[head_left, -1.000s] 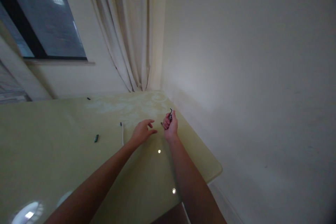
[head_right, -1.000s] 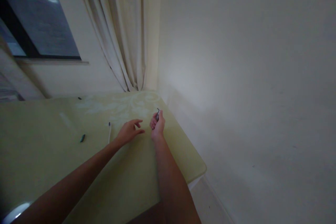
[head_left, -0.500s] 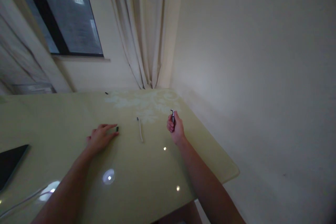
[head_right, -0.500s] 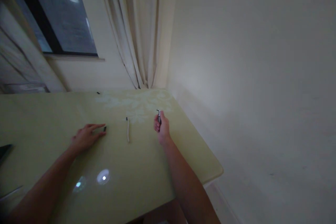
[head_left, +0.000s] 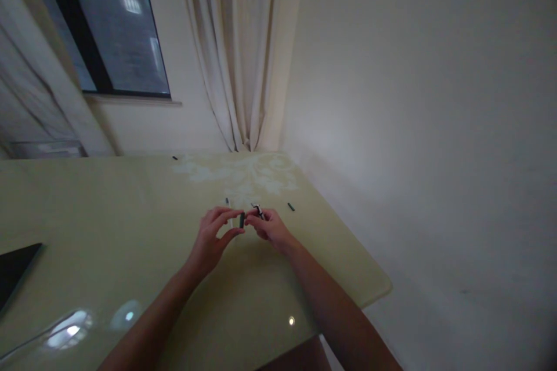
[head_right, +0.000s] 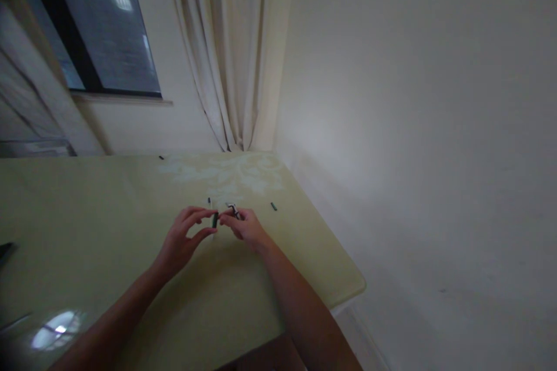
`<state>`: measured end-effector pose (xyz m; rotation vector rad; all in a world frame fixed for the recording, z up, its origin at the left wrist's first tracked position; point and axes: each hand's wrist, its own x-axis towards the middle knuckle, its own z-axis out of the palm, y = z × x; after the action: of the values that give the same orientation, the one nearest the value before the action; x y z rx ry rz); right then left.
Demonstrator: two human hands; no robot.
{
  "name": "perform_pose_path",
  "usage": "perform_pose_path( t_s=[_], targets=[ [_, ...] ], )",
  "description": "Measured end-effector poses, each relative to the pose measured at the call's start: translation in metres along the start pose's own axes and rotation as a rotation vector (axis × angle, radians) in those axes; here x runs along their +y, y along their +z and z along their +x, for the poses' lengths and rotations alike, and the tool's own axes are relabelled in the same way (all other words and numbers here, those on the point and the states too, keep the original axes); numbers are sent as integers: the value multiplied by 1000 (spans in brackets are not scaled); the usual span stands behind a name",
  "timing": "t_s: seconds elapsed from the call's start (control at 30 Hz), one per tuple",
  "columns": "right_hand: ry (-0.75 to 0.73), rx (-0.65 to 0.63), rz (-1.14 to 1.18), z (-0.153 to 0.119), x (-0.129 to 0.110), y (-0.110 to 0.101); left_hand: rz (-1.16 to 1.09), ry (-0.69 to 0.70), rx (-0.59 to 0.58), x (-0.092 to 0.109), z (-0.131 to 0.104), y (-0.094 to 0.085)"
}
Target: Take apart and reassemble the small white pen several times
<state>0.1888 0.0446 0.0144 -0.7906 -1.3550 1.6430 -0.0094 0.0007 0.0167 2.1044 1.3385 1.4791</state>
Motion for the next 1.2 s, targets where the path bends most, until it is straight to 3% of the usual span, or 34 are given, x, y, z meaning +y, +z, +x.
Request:
perform_pose_path(
  t_s=[0.13, 0.4, 0.53, 0.73, 0.97, 1.2],
  targets=[
    [-5, -104, 28, -2, 1, 2, -81, -35, -12, 6, -6, 6],
    [-13, -174, 101, -5, 1, 3, -204, -63, -44, 10, -5, 7],
    [-63, -127, -1, -7, 1, -1, -294, -242, -65, 14, -1, 2],
    [-213, -90, -358, -15, -10, -2, -455, -595, -296, 10, 3, -2],
    [-325, -46, -471, -18, -14, 4, -554, -706, -465, 6, -2, -2],
    [-370, -48, -482, -20, -16, 4, -689, -760, -450, 13, -1, -2]
  ],
)
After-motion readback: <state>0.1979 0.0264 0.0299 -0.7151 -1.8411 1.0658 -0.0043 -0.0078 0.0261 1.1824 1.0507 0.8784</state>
